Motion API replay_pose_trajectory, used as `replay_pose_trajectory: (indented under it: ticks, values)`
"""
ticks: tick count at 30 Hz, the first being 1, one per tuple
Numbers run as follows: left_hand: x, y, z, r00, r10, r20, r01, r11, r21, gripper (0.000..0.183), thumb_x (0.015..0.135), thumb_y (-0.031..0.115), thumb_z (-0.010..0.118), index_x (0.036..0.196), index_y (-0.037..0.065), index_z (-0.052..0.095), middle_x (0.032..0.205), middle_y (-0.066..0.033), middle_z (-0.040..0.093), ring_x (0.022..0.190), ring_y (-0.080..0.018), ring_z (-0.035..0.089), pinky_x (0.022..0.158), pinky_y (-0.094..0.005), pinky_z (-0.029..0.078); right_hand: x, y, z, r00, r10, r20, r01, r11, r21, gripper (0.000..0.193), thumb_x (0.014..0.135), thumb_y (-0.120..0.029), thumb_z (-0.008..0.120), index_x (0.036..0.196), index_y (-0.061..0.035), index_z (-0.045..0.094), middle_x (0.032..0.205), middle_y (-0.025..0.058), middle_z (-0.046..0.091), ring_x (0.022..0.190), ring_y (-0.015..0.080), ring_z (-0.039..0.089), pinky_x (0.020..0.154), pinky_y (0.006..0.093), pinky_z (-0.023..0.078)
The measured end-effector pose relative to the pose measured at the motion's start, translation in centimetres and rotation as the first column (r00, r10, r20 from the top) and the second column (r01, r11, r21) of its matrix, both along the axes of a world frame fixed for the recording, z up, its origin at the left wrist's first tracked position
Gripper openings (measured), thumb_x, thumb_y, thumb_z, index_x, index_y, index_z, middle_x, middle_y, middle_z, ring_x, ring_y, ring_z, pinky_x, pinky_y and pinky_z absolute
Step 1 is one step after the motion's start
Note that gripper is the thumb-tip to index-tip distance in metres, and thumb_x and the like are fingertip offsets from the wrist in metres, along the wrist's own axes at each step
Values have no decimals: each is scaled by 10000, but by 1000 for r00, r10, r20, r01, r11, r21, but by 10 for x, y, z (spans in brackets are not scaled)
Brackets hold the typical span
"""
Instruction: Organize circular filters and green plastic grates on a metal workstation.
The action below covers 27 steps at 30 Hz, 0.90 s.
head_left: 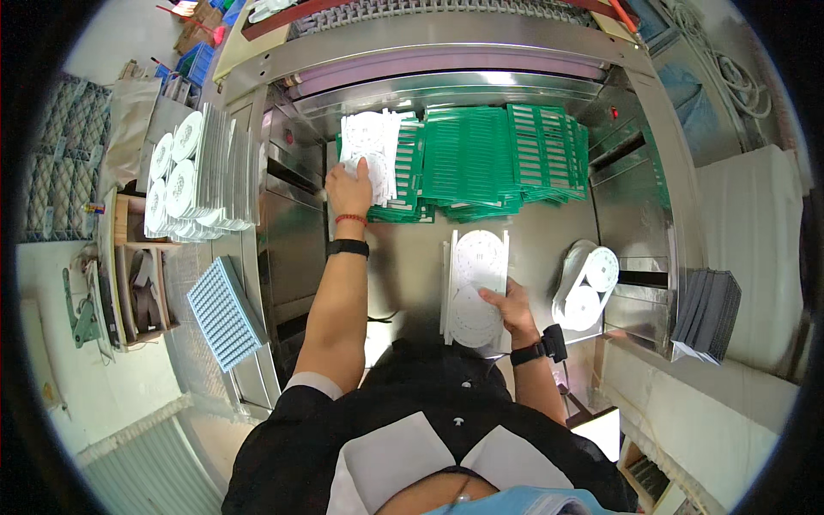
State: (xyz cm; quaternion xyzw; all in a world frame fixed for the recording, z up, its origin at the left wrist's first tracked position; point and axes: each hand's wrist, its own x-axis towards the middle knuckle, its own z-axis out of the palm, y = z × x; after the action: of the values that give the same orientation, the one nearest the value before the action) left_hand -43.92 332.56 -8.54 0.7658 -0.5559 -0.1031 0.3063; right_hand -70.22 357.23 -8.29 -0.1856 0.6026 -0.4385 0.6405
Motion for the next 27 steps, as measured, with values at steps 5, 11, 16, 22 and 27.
replay_pose_trajectory:
  ticks: [5,11,16,22,27]
  values:
    - [5,-22,5,1000,-14,-12,16,980,200,686,842,492,522,1189,-96,455,1222,-294,464,1169,-407,418,982,-449,353,-15,-7,31,287,475,-832,-293,870,395,653,720,-372,706,1140,90,514,1063,289,583,992,357,593,850,382,472]
    - [13,-61,11,1000,17,-14,-11,932,362,717,847,517,487,1216,-96,436,1246,-289,452,1185,-408,417,986,-440,361,12,-94,100,865,110,-490,-245,944,-220,429,831,-173,643,1179,46,518,1049,179,616,919,230,617,732,343,512]
    - [18,-76,-7,996,40,-81,3,880,475,758,831,590,430,1162,-89,497,1148,-311,532,1091,-419,516,916,-450,415,97,-208,34,909,179,-376,-286,924,-252,482,827,-209,644,1197,64,497,1056,150,604,930,202,581,794,300,465]
    - [11,-70,-4,996,26,-80,20,854,520,666,861,517,429,1142,-82,512,1128,-269,562,1062,-399,543,892,-441,440,154,-266,-9,873,172,-456,-228,971,-69,492,783,-289,652,1099,74,556,997,202,624,916,292,598,791,358,462]
    - [13,-69,-5,1000,20,-7,-14,866,500,672,860,528,426,1120,-89,487,1066,-283,578,999,-398,574,848,-447,462,176,-272,-33,817,61,-573,-94,995,-28,434,772,-286,673,998,79,608,901,139,638,847,180,590,743,335,457]
